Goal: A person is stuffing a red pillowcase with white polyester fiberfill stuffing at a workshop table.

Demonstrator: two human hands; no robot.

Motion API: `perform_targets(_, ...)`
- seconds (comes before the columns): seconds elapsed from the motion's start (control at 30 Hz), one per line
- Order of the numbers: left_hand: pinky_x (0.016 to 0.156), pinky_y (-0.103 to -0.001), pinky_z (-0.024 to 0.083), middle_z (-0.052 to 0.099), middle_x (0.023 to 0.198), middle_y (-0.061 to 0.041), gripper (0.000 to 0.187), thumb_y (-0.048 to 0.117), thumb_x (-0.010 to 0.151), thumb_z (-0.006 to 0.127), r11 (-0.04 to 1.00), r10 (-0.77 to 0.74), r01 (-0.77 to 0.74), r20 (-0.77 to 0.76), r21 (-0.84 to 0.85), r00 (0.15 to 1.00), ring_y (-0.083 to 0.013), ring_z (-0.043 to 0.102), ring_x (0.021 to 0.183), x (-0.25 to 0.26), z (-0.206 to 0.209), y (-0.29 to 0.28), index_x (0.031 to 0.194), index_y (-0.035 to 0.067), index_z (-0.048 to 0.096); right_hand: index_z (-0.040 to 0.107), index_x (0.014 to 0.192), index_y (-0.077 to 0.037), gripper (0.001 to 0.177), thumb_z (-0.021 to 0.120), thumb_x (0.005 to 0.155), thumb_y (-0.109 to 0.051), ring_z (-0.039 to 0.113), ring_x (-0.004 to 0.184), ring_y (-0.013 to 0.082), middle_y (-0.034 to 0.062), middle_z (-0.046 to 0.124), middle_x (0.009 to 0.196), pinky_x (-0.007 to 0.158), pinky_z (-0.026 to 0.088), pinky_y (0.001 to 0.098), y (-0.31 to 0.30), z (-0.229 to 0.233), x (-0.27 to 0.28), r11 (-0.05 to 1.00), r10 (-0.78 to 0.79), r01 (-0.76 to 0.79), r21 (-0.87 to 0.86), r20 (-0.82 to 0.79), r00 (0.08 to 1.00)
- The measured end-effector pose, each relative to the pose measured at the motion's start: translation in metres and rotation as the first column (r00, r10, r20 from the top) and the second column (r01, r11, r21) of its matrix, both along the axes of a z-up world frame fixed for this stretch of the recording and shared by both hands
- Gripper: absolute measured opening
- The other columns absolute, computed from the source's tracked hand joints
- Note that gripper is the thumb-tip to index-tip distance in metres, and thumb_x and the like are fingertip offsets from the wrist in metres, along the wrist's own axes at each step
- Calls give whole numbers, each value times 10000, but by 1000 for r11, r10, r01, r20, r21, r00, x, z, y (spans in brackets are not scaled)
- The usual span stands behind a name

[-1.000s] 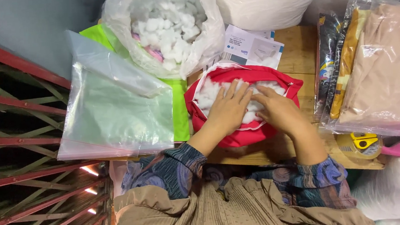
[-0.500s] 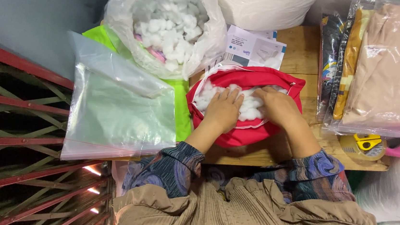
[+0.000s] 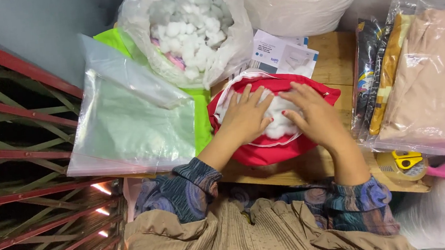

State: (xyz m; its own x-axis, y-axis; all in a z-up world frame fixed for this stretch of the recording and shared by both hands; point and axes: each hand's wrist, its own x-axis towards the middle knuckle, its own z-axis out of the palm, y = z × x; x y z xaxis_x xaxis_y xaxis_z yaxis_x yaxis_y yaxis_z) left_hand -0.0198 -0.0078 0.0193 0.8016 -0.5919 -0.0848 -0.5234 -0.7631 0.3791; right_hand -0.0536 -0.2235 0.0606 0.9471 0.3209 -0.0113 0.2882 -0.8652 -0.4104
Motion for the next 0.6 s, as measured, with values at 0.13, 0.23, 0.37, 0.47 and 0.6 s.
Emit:
perform_targets(0.13, 1187, -664, 220, 367, 1617, -186, 569, 369, 982, 572, 996, -12, 16, -44, 92, 999, -435, 247, 1528, 1, -6, -5, 1493, 128, 504, 546, 1464, -278, 506, 621, 974, -380, 399, 1448, 468, 179, 469, 1553, 1181, 332, 565, 16, -23, 1, 978, 16, -34, -204, -92, 996)
perform_targets(0.23, 1171, -670, 246, 428, 1573, -178, 571, 419, 968, 580, 998, -13, 16, -37, 65, 999, -436, 297, 1507, 14, -3, 0, 1476, 160, 533, 541, 1478, -294, 508, 606, 979, -363, 420, 1439, 459, 168, 485, 1547, 1173, 333, 572, 12, -15, 3, 978, 0, -16, -208, -75, 997)
perform_targets(0.37, 1122, -633, 344, 512, 1483, -196, 502, 421, 982, 588, 985, 118, -114, 24, -130, 993, -446, 383, 1450, 40, 28, 32, 1407, 153, 611, 582, 1450, -237, 502, 673, 957, -248, 496, 1363, 456, 205, 469, 1542, 1088, 407, 606, 8, 3, -3, 999, -51, 49, 21, 141, 989)
perform_targets(0.47, 1073, -590, 423, 540, 1423, -220, 475, 351, 968, 645, 905, 357, -339, 27, -256, 934, -451, 467, 1382, 80, 14, 77, 1390, 135, 624, 641, 1393, -228, 449, 719, 952, -193, 543, 1328, 429, 178, 522, 1497, 1054, 452, 567, 11, 10, 3, 981, -110, 68, 180, 234, 966)
perform_targets(0.6, 1033, -534, 514, 533, 1370, -193, 550, 295, 954, 658, 665, 639, -653, -178, -362, 749, -390, 581, 1297, 127, -22, 133, 1464, 142, 523, 665, 1347, -237, 401, 748, 955, -215, 568, 1332, 344, 103, 599, 1409, 1084, 446, 486, 50, 28, 38, 965, -69, 4, 263, 238, 969)
